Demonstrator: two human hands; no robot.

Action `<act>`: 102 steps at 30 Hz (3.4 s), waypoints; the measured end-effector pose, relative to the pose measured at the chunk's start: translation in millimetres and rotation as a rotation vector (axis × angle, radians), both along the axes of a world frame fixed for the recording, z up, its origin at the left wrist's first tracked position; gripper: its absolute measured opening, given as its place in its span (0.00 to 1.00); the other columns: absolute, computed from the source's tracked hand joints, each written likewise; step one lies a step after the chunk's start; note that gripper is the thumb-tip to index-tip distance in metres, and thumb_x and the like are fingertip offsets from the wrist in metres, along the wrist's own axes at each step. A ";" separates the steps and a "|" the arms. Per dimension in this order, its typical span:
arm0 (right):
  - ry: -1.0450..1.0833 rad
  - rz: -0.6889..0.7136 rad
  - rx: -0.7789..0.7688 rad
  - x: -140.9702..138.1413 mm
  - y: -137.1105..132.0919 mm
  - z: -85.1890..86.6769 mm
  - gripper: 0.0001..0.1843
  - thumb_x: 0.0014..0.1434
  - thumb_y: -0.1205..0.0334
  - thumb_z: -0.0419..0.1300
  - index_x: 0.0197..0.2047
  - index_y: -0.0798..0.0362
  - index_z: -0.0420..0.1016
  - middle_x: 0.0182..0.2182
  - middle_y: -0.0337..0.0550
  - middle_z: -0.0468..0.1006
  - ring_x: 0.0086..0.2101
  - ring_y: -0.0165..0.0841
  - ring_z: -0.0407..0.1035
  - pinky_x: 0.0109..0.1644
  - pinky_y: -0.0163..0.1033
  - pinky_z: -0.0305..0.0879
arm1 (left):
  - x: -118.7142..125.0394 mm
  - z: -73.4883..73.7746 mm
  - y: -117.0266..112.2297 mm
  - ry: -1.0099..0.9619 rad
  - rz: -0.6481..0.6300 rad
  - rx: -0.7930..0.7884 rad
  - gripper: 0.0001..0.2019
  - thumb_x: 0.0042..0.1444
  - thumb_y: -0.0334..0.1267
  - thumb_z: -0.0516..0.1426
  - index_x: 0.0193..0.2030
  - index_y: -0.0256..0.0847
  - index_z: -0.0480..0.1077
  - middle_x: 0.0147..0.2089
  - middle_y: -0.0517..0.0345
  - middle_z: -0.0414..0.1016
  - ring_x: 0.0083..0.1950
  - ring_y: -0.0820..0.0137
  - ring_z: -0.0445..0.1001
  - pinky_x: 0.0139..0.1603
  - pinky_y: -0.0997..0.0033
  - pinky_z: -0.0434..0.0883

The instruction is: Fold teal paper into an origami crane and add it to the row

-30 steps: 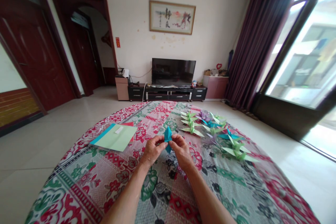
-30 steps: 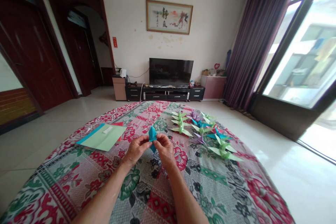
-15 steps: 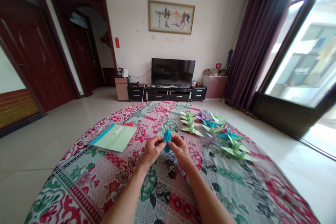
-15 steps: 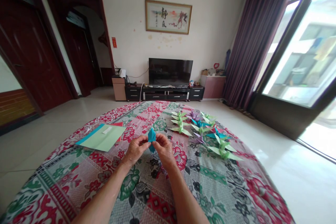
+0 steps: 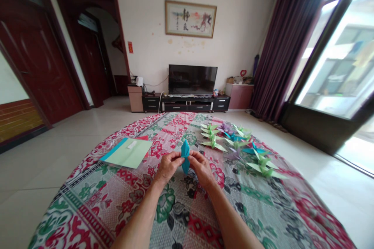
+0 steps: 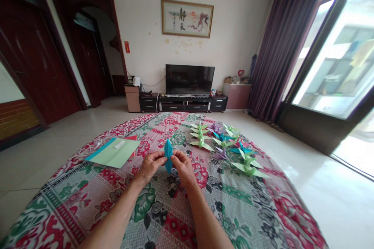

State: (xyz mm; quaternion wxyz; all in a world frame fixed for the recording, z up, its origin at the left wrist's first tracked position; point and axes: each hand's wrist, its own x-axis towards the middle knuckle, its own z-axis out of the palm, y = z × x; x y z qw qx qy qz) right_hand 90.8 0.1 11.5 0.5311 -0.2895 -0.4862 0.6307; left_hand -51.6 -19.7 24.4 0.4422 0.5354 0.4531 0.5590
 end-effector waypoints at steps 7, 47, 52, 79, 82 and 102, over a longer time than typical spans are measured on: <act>0.012 -0.006 0.007 -1.2 -0.3 -0.8 0.12 0.46 0.55 0.66 0.33 0.53 0.72 0.26 0.35 0.73 0.26 0.27 0.66 0.34 0.34 0.64 | -0.4 3.6 -1.6 0.025 0.013 -0.009 0.14 0.45 0.37 0.59 0.40 0.36 0.77 0.25 0.59 0.76 0.29 0.71 0.71 0.32 0.75 0.68; -0.080 -0.177 0.118 -3.4 1.3 -16.2 0.16 0.42 0.54 0.67 0.30 0.52 0.68 0.24 0.34 0.71 0.23 0.26 0.63 0.27 0.32 0.60 | 4.0 -11.7 0.2 0.018 -0.043 -0.137 0.16 0.45 0.43 0.60 0.40 0.37 0.76 0.28 0.57 0.78 0.27 0.71 0.72 0.28 0.75 0.66; -0.060 -0.159 0.125 -3.8 2.6 -19.1 0.15 0.43 0.56 0.66 0.31 0.52 0.67 0.24 0.34 0.70 0.24 0.26 0.63 0.28 0.32 0.60 | 5.5 -9.3 0.4 -0.011 -0.025 -0.165 0.14 0.43 0.43 0.61 0.36 0.37 0.76 0.26 0.59 0.77 0.25 0.73 0.70 0.26 0.76 0.64; 0.088 -0.115 -0.026 -6.5 -5.1 -8.6 0.17 0.42 0.59 0.68 0.35 0.52 0.67 0.21 0.31 0.69 0.20 0.23 0.62 0.25 0.30 0.58 | 3.7 -10.0 6.3 -0.189 -0.059 -0.207 0.13 0.39 0.43 0.64 0.27 0.34 0.73 0.21 0.60 0.73 0.23 0.73 0.69 0.27 0.74 0.66; 0.080 -0.051 -0.030 -6.0 -8.3 -6.3 0.17 0.44 0.59 0.67 0.37 0.52 0.69 0.25 0.34 0.73 0.24 0.25 0.65 0.27 0.31 0.61 | 4.5 -9.0 5.6 -0.167 -0.037 -0.201 0.13 0.40 0.43 0.63 0.27 0.34 0.73 0.20 0.61 0.72 0.22 0.73 0.68 0.26 0.74 0.66; 0.098 -0.079 -0.058 -6.9 -4.6 -8.9 0.20 0.42 0.59 0.67 0.38 0.52 0.66 0.26 0.34 0.73 0.25 0.27 0.67 0.30 0.32 0.64 | 6.5 -2.8 1.4 -0.164 -0.066 -0.176 0.21 0.41 0.42 0.62 0.42 0.32 0.72 0.26 0.58 0.76 0.25 0.73 0.71 0.28 0.74 0.69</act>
